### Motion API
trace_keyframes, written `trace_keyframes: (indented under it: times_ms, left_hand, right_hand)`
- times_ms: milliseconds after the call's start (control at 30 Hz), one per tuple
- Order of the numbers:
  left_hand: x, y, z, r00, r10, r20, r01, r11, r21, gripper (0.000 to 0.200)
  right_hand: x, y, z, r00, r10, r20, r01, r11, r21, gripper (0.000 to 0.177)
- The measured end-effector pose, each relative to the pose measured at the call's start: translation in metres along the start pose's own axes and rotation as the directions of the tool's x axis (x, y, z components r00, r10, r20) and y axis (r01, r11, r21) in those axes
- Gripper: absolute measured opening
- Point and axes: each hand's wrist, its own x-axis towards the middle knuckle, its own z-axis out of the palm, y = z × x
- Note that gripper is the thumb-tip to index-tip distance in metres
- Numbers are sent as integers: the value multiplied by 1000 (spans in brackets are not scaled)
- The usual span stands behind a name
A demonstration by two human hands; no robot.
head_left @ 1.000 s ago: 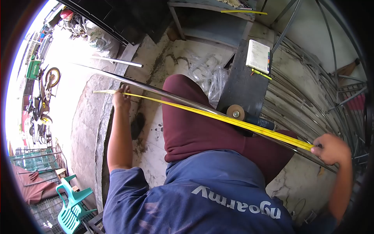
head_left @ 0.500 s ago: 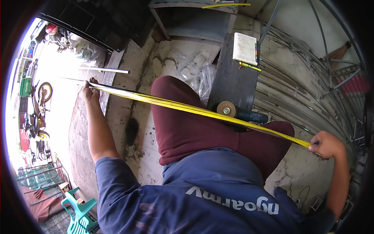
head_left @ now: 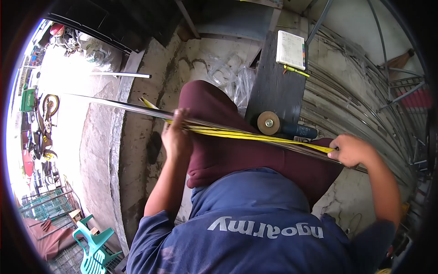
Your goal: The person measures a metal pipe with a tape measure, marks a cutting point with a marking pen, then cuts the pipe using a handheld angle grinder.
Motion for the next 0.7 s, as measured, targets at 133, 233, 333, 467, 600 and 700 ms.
trace_keyframes:
  times_ms: [133,233,333,467,600,700]
  left_hand:
    - [-9,14,-4,968,-209,142,243,924,-296,56]
    - [16,25,-18,996,-69,58,76,987,-143,56]
    - [22,51,-19,999,39,-14,-39,998,-46,51]
    - [34,71,-33,988,76,-131,-62,992,106,38]
    - [37,109,-38,945,285,-162,-241,938,249,31]
    - [65,174,-50,934,334,-123,-313,935,165,35]
  right_hand:
    - [19,-11,-1,992,-108,67,106,994,36,34]
    - [32,-17,10,969,-248,9,243,957,155,36]
    - [36,-40,16,967,-254,-30,255,962,100,34]
    - [43,-61,15,970,-234,-72,241,963,122,32]
    - [46,-51,23,934,-331,-135,346,933,101,37]
    - [36,-37,8,964,-268,-1,265,954,138,39]
